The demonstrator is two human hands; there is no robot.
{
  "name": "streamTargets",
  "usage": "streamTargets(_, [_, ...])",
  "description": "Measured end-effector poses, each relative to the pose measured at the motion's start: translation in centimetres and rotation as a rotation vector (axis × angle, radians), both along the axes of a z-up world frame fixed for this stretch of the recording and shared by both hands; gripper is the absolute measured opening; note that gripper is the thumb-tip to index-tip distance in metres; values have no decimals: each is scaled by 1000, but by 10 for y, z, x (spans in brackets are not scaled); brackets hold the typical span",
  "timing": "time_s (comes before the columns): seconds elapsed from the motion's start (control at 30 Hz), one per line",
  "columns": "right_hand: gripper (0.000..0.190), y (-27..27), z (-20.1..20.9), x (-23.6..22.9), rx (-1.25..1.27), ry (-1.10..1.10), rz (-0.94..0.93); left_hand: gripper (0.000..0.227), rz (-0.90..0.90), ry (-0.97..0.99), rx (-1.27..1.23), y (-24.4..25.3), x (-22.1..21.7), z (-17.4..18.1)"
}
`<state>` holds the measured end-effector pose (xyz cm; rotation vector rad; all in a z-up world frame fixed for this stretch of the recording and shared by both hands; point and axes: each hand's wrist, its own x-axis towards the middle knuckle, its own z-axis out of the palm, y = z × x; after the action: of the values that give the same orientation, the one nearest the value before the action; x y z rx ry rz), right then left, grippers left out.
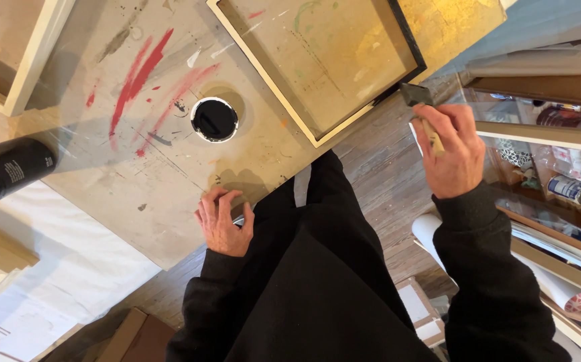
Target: Painting the edges of a wooden art frame with black paint using a foam brush.
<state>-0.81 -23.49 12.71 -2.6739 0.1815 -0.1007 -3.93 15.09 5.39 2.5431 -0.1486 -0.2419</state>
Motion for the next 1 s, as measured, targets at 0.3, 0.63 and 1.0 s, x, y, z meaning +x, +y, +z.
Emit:
streamTargets(0.3, [33,34,6,-11,162,107,104,35,-7,12,-17,1,1,3])
streamTargets(0.63, [28,48,15,-6,110,51,261,35,-5,-1,-19,0,2,1])
streamTargets(1.0, [18,59,-2,-24,503,-67,4,34,-1,-14,-25,2,3,3])
